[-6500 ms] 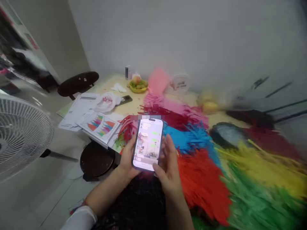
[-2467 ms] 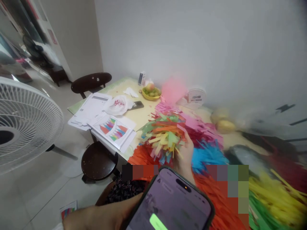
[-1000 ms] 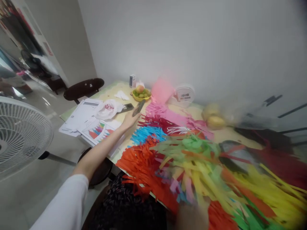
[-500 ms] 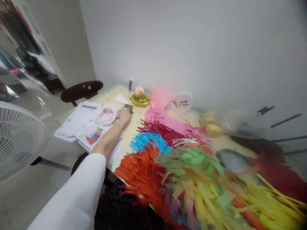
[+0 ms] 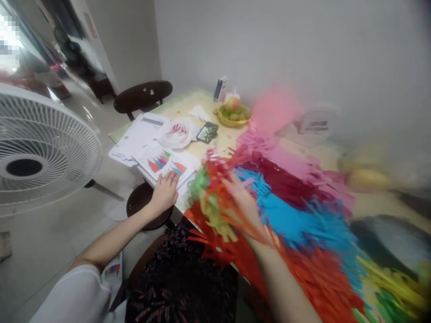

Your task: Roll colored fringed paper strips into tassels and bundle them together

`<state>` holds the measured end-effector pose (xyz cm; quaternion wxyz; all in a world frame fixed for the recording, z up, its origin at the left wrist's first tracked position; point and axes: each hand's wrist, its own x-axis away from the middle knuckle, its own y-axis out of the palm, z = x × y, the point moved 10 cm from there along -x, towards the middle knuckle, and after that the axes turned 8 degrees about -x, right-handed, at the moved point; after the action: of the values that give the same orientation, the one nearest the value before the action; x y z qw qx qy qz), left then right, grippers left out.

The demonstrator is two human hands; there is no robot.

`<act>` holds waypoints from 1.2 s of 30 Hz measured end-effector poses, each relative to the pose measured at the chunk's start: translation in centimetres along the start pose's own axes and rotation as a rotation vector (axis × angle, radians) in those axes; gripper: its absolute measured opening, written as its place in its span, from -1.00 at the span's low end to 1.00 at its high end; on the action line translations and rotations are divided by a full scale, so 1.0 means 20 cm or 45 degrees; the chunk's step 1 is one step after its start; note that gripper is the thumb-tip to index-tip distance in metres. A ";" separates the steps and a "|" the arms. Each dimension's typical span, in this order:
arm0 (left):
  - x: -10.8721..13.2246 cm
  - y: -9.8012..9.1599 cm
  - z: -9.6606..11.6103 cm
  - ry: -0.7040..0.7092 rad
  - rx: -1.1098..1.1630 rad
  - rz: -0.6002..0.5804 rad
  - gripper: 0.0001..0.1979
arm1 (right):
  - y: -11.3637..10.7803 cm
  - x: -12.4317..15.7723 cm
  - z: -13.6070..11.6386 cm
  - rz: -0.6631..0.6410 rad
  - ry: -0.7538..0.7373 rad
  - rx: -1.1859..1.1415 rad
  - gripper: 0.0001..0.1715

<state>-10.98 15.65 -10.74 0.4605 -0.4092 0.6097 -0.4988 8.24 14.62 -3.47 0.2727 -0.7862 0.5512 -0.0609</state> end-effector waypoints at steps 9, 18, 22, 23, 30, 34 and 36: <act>0.00 -0.18 -0.07 -0.034 0.171 0.374 -0.64 | 0.44 0.03 0.07 -0.464 -0.313 0.434 -0.20; 0.10 -0.16 0.07 0.159 0.379 0.378 -0.58 | 0.42 -0.09 0.00 -0.362 -0.238 0.369 -0.29; 0.12 -0.20 0.06 0.162 0.449 0.495 -0.57 | 0.45 -0.10 0.01 -0.144 -0.202 0.452 -0.40; 0.12 -0.21 0.05 0.136 0.462 0.517 -0.58 | 0.45 -0.10 0.02 -0.092 -0.196 0.493 -0.42; 0.12 -0.17 0.07 0.147 0.458 0.438 -0.62 | 0.53 0.00 -0.02 -0.188 -0.248 0.679 -0.55; 0.15 -0.18 0.09 0.187 0.447 0.486 -0.63 | 0.54 0.02 0.02 -0.254 -0.183 0.762 -0.53; 0.16 -0.19 0.10 0.210 0.468 0.491 -0.62 | 0.55 -0.02 0.04 -0.263 -0.161 0.688 -0.54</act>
<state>-9.60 11.53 -7.63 0.5621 -0.1532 0.6112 -0.5358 -0.71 12.57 -9.45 0.4983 -0.7394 0.4138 -0.1836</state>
